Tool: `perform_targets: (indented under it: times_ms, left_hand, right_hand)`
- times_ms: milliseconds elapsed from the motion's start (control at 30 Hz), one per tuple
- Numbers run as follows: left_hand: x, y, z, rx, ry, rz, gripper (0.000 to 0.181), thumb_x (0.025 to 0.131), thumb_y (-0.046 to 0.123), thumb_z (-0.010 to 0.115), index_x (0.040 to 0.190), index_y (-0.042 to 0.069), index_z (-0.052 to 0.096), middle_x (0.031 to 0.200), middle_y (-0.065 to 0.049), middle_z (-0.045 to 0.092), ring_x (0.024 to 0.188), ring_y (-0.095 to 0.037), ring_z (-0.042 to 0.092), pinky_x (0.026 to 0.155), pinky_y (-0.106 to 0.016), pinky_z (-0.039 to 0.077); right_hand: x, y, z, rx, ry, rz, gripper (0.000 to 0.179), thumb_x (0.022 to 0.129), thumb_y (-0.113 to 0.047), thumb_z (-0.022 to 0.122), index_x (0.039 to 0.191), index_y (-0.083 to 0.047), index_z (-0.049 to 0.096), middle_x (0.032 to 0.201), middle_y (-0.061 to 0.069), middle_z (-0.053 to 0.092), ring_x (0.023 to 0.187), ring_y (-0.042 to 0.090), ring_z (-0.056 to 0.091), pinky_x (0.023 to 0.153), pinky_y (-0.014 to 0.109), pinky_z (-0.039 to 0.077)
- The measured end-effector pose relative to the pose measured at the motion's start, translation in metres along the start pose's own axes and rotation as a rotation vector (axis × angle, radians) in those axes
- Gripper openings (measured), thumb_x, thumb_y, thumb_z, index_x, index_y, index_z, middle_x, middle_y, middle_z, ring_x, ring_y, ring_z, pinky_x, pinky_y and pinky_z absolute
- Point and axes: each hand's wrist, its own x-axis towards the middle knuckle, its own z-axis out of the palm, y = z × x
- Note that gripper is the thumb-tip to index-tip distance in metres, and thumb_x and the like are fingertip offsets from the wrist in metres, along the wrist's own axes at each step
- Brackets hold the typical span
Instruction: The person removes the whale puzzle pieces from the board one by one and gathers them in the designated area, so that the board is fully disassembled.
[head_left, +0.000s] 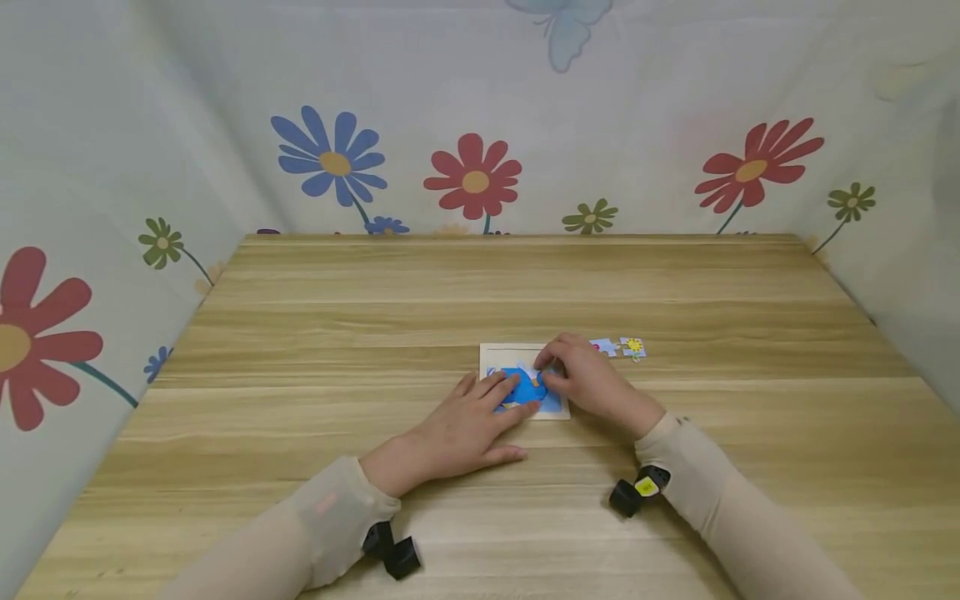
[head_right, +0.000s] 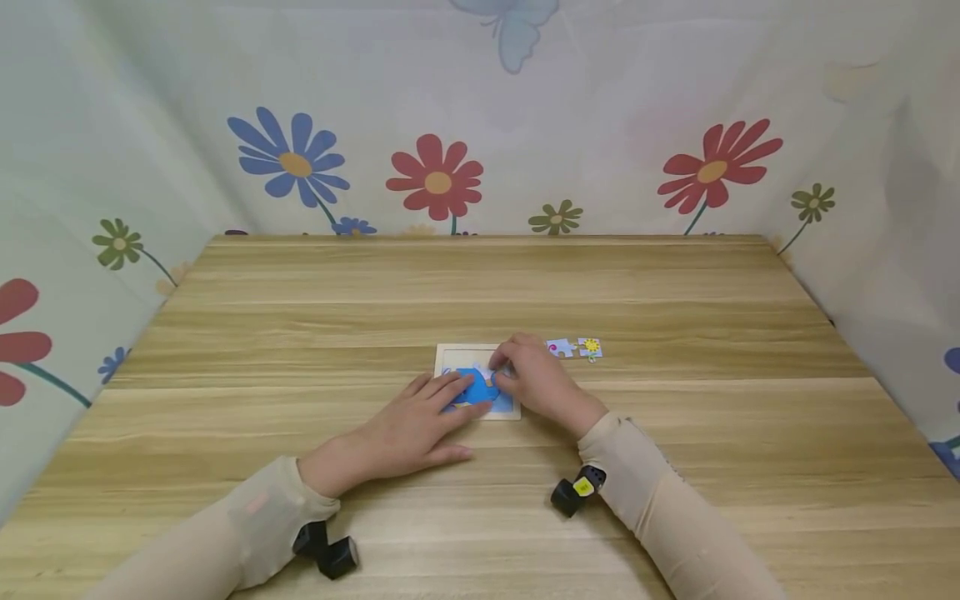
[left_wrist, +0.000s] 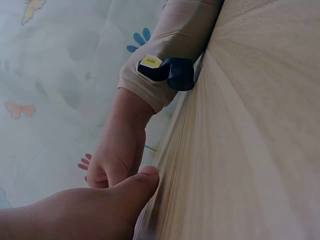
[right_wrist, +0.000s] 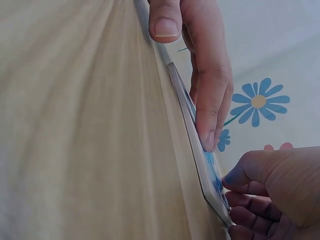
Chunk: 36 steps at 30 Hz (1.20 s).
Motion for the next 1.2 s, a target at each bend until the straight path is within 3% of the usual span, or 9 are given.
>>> perform_targets:
  times_ms: [667,1000,1200]
  left_hand:
    - [-0.0003,-0.0011,0.0024,0.038,0.014,0.009,0.061,0.095,0.06,0.042,0.147,0.029,0.04,0.155,-0.013,0.034,0.143,-0.032,0.032,0.11,-0.061,0.031]
    - [-0.004,-0.002,-0.0002,0.045,0.012,-0.001,0.061,0.095,0.06,0.042,0.148,0.03,0.038,0.156,-0.012,0.033,0.144,-0.032,0.031,0.11,-0.06,0.031]
    - [-0.003,-0.0021,0.0004,0.053,-0.008,0.002,0.062,0.096,0.06,0.04,0.149,0.031,0.035,0.157,-0.011,0.03,0.145,-0.031,0.028,0.111,-0.059,0.03]
  right_hand:
    - [-0.001,-0.0007,0.0016,0.025,0.016,0.006,0.013,0.086,-0.009,0.064,0.098,-0.005,0.066,0.096,0.007,0.064,0.087,0.02,0.054,0.08,0.035,0.046]
    - [0.002,-0.001,0.0034,0.106,0.05,-0.003,0.005,0.09,-0.011,0.065,0.094,-0.007,0.065,0.092,0.006,0.065,0.084,0.017,0.058,0.076,0.032,0.05]
    - [0.0016,-0.0007,0.0014,0.144,0.054,0.031,0.005,0.091,-0.01,0.065,0.091,-0.005,0.065,0.087,0.004,0.066,0.081,0.015,0.058,0.073,0.028,0.048]
